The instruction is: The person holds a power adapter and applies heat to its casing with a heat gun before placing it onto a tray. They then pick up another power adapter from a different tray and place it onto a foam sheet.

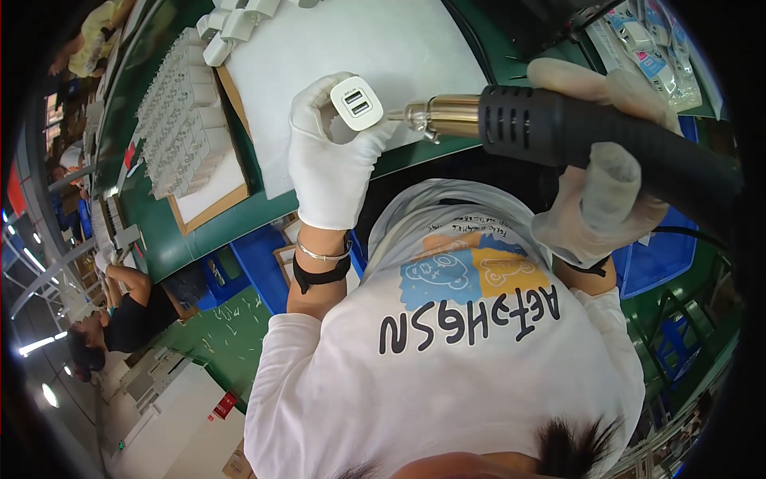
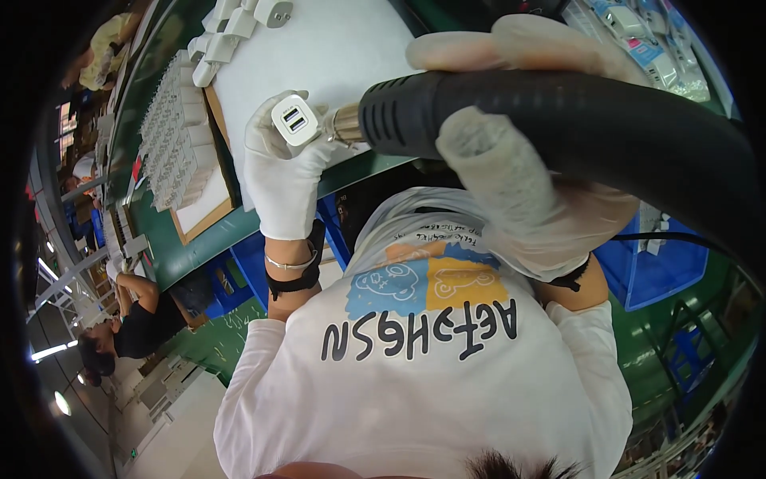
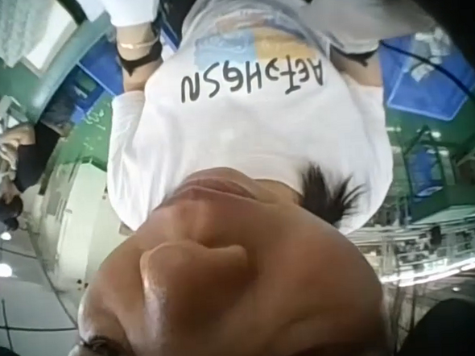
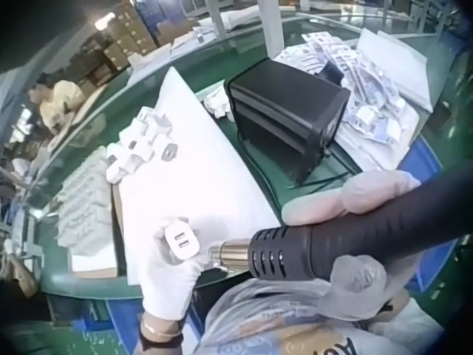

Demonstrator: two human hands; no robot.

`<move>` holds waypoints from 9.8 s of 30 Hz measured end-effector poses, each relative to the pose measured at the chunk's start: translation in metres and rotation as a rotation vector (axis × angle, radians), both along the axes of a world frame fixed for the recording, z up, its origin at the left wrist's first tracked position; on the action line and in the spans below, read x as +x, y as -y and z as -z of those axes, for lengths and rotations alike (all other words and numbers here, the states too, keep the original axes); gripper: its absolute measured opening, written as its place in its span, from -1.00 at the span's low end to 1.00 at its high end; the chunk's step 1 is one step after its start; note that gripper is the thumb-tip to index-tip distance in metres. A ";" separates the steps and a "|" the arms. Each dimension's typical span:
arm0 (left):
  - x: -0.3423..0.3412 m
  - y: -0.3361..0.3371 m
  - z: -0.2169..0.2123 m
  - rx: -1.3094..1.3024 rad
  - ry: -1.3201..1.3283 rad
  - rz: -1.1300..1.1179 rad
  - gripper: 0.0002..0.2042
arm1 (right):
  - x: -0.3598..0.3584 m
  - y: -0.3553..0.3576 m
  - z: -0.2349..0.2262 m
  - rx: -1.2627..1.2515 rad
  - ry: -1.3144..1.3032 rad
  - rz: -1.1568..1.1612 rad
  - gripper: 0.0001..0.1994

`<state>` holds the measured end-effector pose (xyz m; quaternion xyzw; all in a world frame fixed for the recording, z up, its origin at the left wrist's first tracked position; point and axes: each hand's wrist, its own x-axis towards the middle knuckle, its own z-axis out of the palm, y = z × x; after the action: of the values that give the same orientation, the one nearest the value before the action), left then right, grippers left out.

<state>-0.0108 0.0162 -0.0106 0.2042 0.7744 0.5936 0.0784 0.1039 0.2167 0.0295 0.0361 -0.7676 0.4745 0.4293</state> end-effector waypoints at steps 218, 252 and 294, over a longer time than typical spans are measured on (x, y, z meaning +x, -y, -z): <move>-0.192 -0.076 -0.007 -1.145 -0.710 -0.015 -0.51 | -0.014 0.007 0.007 -0.449 -0.269 0.185 -0.58; -0.007 0.006 -0.010 -0.039 -0.071 0.055 -0.48 | 0.004 0.001 0.015 -0.235 -0.227 0.094 -0.61; -0.001 0.004 -0.013 -0.115 -0.205 0.005 -0.48 | -0.008 -0.002 0.004 -0.068 -0.219 -0.216 -0.60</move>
<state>-0.0117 0.0124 0.0029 0.2610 0.8106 0.5240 0.0120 0.0958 0.2184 0.0259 0.1555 -0.6913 0.5368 0.4581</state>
